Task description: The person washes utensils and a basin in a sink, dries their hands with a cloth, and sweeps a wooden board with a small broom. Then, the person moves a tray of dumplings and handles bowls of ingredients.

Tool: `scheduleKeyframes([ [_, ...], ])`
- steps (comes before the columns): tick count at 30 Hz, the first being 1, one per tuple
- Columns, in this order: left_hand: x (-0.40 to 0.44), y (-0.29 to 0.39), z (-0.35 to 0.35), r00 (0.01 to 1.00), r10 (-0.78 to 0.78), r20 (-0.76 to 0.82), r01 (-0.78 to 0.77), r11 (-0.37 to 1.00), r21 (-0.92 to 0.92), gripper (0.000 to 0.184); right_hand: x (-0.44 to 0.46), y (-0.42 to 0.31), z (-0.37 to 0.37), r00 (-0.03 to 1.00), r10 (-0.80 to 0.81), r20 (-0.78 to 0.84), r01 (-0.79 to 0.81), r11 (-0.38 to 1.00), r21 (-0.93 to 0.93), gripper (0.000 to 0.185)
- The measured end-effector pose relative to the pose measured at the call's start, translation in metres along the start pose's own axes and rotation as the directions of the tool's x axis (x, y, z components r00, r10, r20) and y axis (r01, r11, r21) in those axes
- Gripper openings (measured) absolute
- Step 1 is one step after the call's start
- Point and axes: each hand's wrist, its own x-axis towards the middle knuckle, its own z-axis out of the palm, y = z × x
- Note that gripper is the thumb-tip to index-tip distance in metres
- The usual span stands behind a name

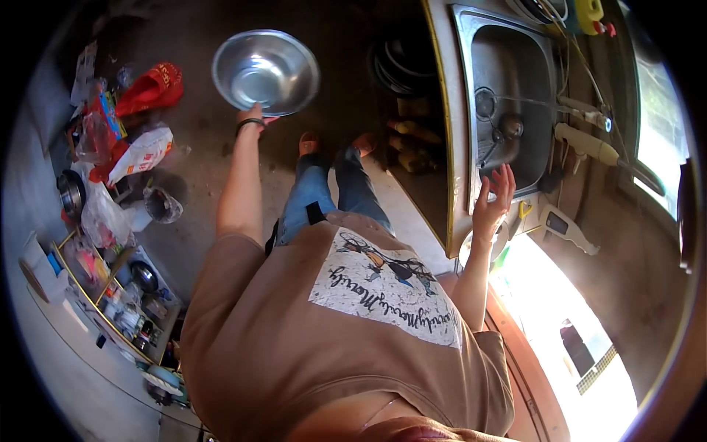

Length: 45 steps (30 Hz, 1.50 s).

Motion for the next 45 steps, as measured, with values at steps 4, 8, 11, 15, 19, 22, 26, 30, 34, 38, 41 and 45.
scheduleKeyframes([
  [4,-0.023,-0.028,0.071,0.9,-0.288,0.327,0.205,0.942,0.267,0.04,-0.011,-0.007,0.006,0.996,0.078,0.035,-0.079,0.996,0.043,0.043],
  [8,-0.038,-0.045,0.193,0.767,-0.441,0.465,0.214,0.861,0.462,0.037,-0.019,0.002,0.003,0.981,0.192,0.026,-0.193,0.98,0.05,0.041],
  [11,-0.041,-0.066,0.282,0.743,-0.421,0.52,0.105,0.841,0.531,0.046,-0.014,0.014,-0.001,0.961,0.275,0.005,-0.274,0.958,0.088,0.04],
  [15,-0.037,-0.082,0.369,0.734,-0.35,0.582,-0.085,0.803,0.59,0.046,0.006,0.046,-0.001,0.936,0.347,0.058,-0.345,0.938,-0.045,0.042],
  [19,-0.026,-0.089,0.408,0.764,-0.319,0.561,-0.182,0.728,0.661,0.047,0.029,0.066,0.012,0.872,0.475,0.121,-0.467,0.88,-0.083,0.048],
  [22,-0.012,-0.091,0.419,0.805,-0.266,0.53,-0.257,0.649,0.716,0.048,0.045,0.087,0.031,0.756,0.629,0.181,-0.647,0.76,0.062,0.053],
  [26,0.005,-0.087,0.424,0.828,-0.144,0.542,-0.46,0.378,0.803,0.049,0.072,0.12,0.067,0.466,0.809,0.359,-0.868,0.34,0.362,0.056],
  [30,0.004,-0.062,0.412,0.799,-0.067,0.597,-0.601,-0.064,0.797,0.05,0.098,0.103,0.049,0.381,0.8,0.463,-0.842,0.092,0.532,0.058],
  [34,-0.023,-0.019,0.373,0.733,-0.134,0.667,-0.65,-0.43,0.627,0.051,0.116,0.074,0.023,0.403,0.754,0.519,-0.895,0.205,0.396,0.053],
  [38,-0.093,0.042,0.33,0.599,-0.453,0.66,-0.77,-0.552,0.319,0.052,0.121,0.059,0.014,0.742,0.632,0.222,-0.644,0.765,-0.027,0.046],
  [41,-0.192,0.11,0.343,0.342,-0.722,0.601,-0.94,-0.275,0.204,0.039,0.127,0.053,0.005,0.821,0.547,0.16,-0.497,0.825,-0.271,0.045],
  [45,-0.27,0.118,0.385,-0.081,-0.598,0.797,-0.879,0.42,0.226,0.021,0.119,0.037,-0.015,0.848,0.51,0.146,-0.431,0.823,-0.369,0.041],
])
